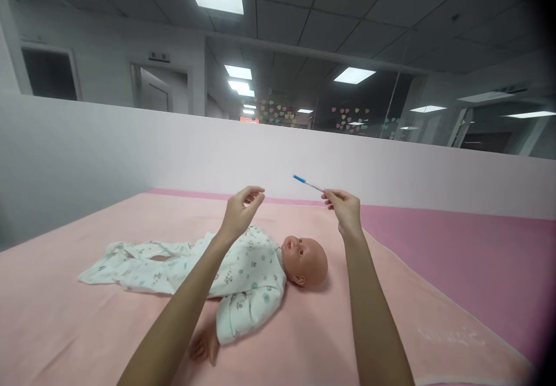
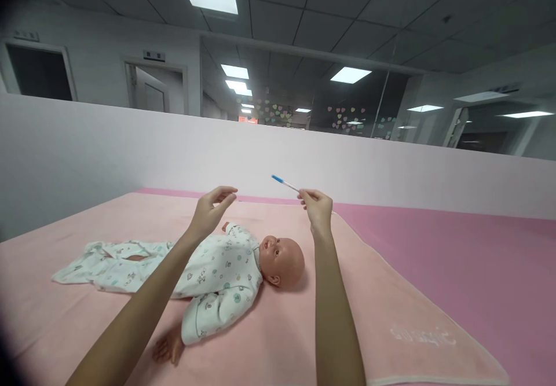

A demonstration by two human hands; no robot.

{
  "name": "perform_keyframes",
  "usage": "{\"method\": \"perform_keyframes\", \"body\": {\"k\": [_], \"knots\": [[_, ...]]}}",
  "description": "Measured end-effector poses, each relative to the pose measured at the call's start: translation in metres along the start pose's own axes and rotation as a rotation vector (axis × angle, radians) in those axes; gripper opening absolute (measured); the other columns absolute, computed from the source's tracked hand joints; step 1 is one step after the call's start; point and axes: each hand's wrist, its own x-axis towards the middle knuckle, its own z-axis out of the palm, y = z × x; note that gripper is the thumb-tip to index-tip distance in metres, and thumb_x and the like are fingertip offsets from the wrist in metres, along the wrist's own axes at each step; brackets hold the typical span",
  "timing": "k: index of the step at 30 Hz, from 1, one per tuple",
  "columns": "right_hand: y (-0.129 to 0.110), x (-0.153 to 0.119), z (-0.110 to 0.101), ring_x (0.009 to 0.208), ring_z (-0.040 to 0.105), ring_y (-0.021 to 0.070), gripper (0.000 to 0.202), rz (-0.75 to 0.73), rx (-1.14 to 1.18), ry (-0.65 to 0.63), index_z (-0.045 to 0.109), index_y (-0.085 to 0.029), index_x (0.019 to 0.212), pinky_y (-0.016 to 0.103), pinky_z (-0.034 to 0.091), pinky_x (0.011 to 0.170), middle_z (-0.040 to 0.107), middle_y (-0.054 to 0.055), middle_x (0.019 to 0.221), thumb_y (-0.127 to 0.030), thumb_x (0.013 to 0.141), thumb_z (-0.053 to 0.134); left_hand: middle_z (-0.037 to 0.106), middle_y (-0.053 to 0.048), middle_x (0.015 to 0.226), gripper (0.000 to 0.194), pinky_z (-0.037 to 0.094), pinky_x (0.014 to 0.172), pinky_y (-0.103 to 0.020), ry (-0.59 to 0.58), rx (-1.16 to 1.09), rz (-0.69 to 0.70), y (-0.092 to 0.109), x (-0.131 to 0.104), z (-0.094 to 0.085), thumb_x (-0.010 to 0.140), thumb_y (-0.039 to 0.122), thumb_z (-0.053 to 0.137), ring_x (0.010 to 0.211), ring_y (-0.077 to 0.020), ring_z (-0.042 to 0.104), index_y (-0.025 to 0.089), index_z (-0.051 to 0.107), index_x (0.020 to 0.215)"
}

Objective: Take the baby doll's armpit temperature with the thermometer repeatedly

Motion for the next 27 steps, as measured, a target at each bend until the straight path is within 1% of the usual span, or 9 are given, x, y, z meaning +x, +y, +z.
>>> {"method": "perform_keyframes", "body": {"k": [1, 2, 3, 5, 8, 11, 16, 21, 27], "knots": [[-0.016, -0.005, 0.005, 0.058, 0.054, 0.0112, 0.027, -0.046, 0.056, -0.088, 0.068, -0.014, 0.076, 0.024, 0.042, 0.055, 0.066, 0.005, 0.071, -0.037, 0.063, 0.066, 0.064, -0.003, 0.09, 0.029, 0.044, 0.076, -0.027, 0.029, -0.02, 0.007, 0.005, 0.002, -0.001, 0.081, 0.04, 0.048, 0.082, -0.0149, 0.057, 0.02, 0.062, 0.098], [-0.028, -0.012, 0.01, 0.058, 0.053, 0.0109, 0.027, -0.068, 0.094, -0.144, 0.069, -0.014, 0.075, 0.025, 0.042, 0.055, 0.065, 0.004, 0.068, -0.038, 0.063, 0.068, 0.063, -0.003, 0.091, 0.03, 0.044, 0.076, -0.027, 0.042, -0.041, 0.007, 0.008, 0.003, -0.003, 0.081, 0.04, 0.05, 0.082, -0.0147, 0.057, 0.021, 0.061, 0.101], [-0.038, -0.02, 0.015, 0.058, 0.052, 0.0107, 0.027, -0.079, 0.12, -0.208, 0.069, -0.015, 0.074, 0.025, 0.041, 0.056, 0.064, 0.003, 0.065, -0.039, 0.063, 0.069, 0.063, -0.003, 0.093, 0.031, 0.045, 0.075, -0.027, 0.047, -0.064, 0.002, 0.009, 0.003, -0.004, 0.08, 0.04, 0.051, 0.082, -0.0146, 0.057, 0.021, 0.06, 0.103], [-0.047, -0.035, 0.023, 0.057, 0.05, 0.0104, 0.026, -0.087, 0.171, -0.307, 0.07, -0.015, 0.073, 0.026, 0.041, 0.058, 0.062, 0.002, 0.061, -0.039, 0.063, 0.071, 0.062, -0.004, 0.095, 0.032, 0.045, 0.074, -0.027, 0.041, -0.103, -0.009, 0.01, 0.004, -0.008, 0.079, 0.041, 0.053, 0.083, -0.0148, 0.057, 0.021, 0.06, 0.104], [-0.048, -0.047, 0.032, 0.058, 0.049, 0.0098, 0.024, -0.076, 0.253, -0.378, 0.07, -0.016, 0.073, 0.028, 0.042, 0.062, 0.06, 0.0, 0.06, -0.038, 0.063, 0.072, 0.063, -0.005, 0.09, 0.028, 0.046, 0.071, -0.027, 0.012, -0.148, 0.002, 0.008, 0.005, -0.014, 0.077, 0.04, 0.056, 0.08, -0.0155, 0.058, 0.018, 0.064, 0.093], [-0.049, -0.046, 0.037, 0.059, 0.049, 0.0096, 0.023, -0.068, 0.333, -0.397, 0.07, -0.016, 0.073, 0.028, 0.042, 0.063, 0.059, 0.0, 0.061, -0.036, 0.064, 0.072, 0.064, -0.005, 0.08, 0.024, 0.047, 0.065, -0.027, -0.004, -0.22, 0.018, 0.01, 0.008, -0.02, 0.073, 0.038, 0.062, 0.075, -0.0159, 0.059, 0.016, 0.065, 0.082], [-0.057, -0.042, 0.046, 0.061, 0.05, 0.0102, 0.021, -0.066, 0.368, -0.467, 0.07, -0.017, 0.074, 0.029, 0.043, 0.067, 0.061, 0.001, 0.065, -0.036, 0.065, 0.072, 0.064, -0.004, 0.076, 0.025, 0.049, 0.065, -0.029, 0.106, -0.283, 0.016, 0.017, 0.013, -0.032, 0.069, 0.039, 0.067, 0.075, -0.0176, 0.062, 0.017, 0.065, 0.079], [-0.053, -0.044, 0.046, 0.066, 0.054, 0.0125, 0.023, -0.03, 0.373, -0.501, 0.071, -0.018, 0.079, 0.031, 0.045, 0.07, 0.064, 0.002, 0.067, -0.036, 0.064, 0.072, 0.063, -0.004, 0.075, 0.026, 0.052, 0.067, -0.032, 0.078, -0.272, -0.016, 0.013, 0.014, -0.037, 0.067, 0.04, 0.068, 0.074, -0.0186, 0.062, 0.017, 0.064, 0.077], [-0.049, -0.041, 0.039, 0.076, 0.058, 0.015, 0.026, 0.001, 0.367, -0.629, 0.07, -0.019, 0.09, 0.034, 0.045, 0.078, 0.068, 0.004, 0.078, -0.033, 0.068, 0.07, 0.064, -0.004, 0.075, 0.023, 0.052, 0.069, -0.031, 0.073, -0.241, -0.041, 0.007, 0.017, -0.04, 0.066, 0.039, 0.07, 0.075, -0.0176, 0.062, 0.018, 0.065, 0.075]]}}
